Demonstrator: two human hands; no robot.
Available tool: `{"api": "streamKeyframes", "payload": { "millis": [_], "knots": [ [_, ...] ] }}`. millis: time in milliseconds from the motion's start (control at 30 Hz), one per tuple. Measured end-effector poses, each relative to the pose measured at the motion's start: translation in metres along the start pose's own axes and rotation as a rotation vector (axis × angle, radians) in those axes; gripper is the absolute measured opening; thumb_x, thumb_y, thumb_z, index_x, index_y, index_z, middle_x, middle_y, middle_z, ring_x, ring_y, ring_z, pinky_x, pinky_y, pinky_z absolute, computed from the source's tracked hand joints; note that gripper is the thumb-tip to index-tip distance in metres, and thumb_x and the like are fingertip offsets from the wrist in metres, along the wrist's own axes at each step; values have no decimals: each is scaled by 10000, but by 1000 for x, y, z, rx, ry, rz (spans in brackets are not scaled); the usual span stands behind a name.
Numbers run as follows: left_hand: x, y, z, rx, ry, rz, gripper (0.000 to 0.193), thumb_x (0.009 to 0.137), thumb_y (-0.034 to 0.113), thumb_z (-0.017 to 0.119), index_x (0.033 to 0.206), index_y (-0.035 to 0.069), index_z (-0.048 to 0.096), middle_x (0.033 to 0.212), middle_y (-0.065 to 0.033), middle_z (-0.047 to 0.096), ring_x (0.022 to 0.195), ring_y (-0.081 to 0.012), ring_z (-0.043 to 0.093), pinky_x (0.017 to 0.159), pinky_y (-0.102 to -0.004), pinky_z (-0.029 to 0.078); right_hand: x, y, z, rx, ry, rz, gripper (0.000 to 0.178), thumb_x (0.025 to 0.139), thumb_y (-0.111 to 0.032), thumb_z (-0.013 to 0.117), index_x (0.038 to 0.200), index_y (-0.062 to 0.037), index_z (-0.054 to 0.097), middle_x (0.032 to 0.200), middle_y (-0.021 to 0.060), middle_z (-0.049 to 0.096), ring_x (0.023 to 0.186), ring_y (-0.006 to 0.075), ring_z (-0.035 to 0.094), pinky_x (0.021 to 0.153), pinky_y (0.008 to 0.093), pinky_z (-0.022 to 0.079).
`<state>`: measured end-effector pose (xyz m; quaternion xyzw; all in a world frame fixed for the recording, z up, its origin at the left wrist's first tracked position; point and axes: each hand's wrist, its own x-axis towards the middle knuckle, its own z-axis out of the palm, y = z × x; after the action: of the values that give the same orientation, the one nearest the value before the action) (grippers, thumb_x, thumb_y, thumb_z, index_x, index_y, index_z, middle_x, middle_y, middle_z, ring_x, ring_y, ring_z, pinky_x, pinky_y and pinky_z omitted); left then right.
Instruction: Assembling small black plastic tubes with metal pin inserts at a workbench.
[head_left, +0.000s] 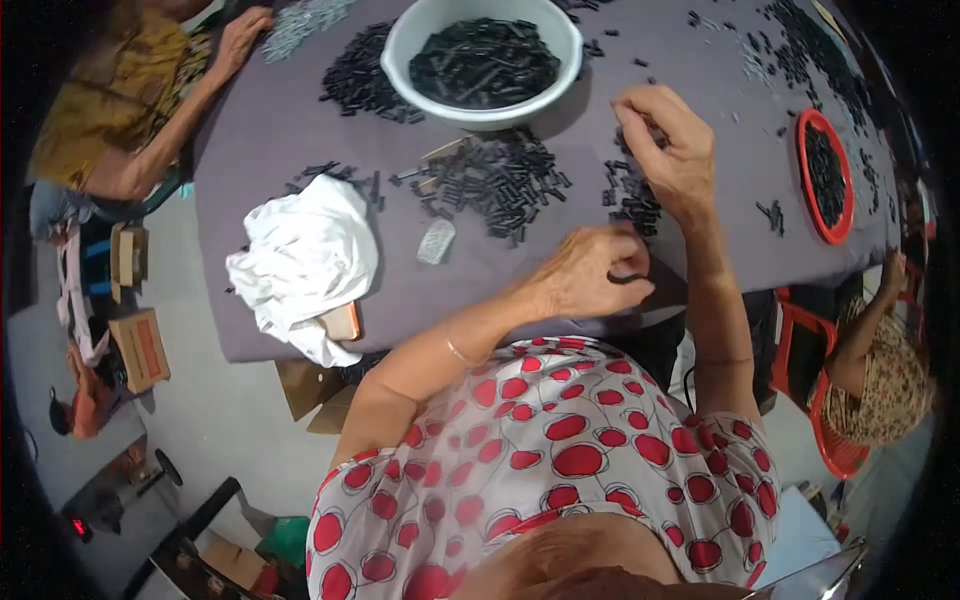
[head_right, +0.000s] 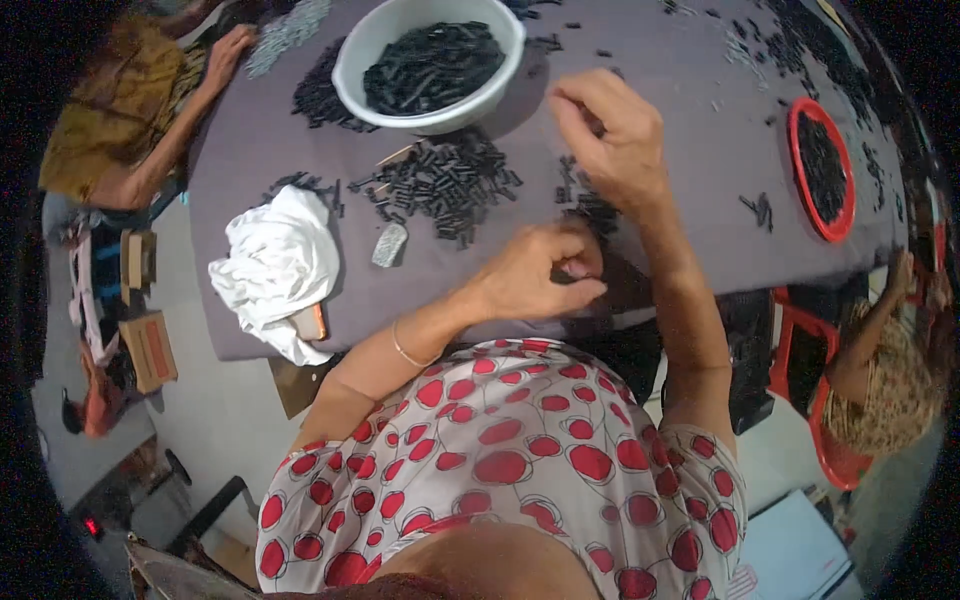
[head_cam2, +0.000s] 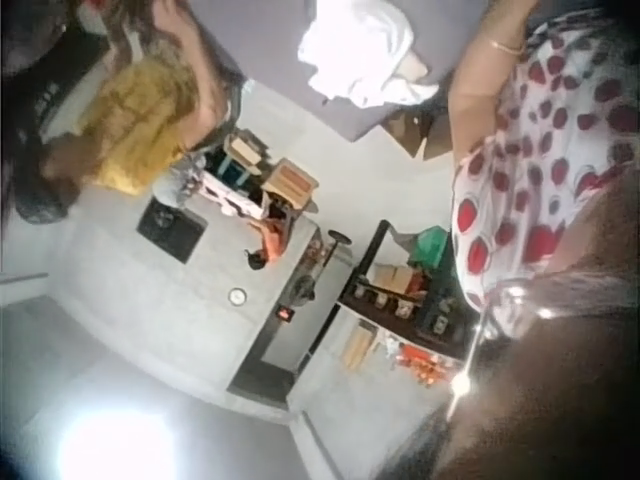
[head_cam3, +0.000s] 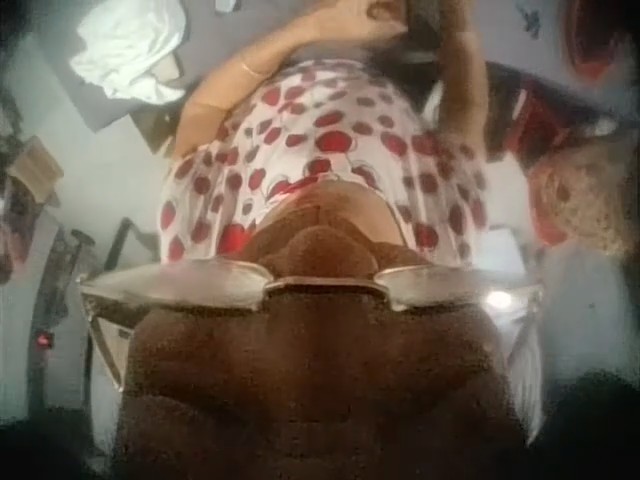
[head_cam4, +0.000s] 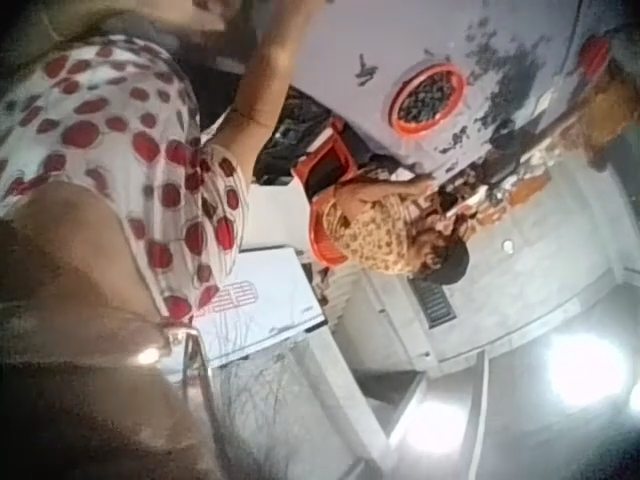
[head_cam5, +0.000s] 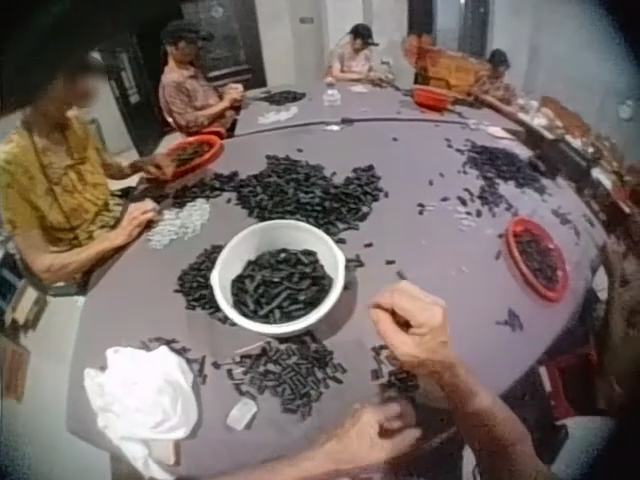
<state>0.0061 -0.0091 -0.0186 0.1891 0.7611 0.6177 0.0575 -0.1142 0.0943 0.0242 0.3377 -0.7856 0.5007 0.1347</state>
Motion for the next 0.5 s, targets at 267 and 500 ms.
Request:
{"api": "streamKeyframes", "payload": {
  "millis": [267, 500],
  "knots": [
    [-2, 3, 0, 37, -41, 45, 167, 698, 88, 714, 784, 22, 587, 809, -76, 575, 720, -223, 577, 637, -310, 465, -61, 12, -48, -210, -15, 138, 80, 775, 7, 620, 852, -9, 607, 803, 97, 606, 713, 221, 583, 648, 304, 474],
    [1, 5, -2, -86, -52, 16, 115, 715, 28, 696, 774, 14, 599, 838, -54, 589, 721, -152, 560, 632, -268, 446, -87, 26, -43, -289, -60, -78, 188, 749, 7, 626, 910, -70, 565, 873, 83, 589, 799, 308, 573, 675, 387, 480]
  ]
}}
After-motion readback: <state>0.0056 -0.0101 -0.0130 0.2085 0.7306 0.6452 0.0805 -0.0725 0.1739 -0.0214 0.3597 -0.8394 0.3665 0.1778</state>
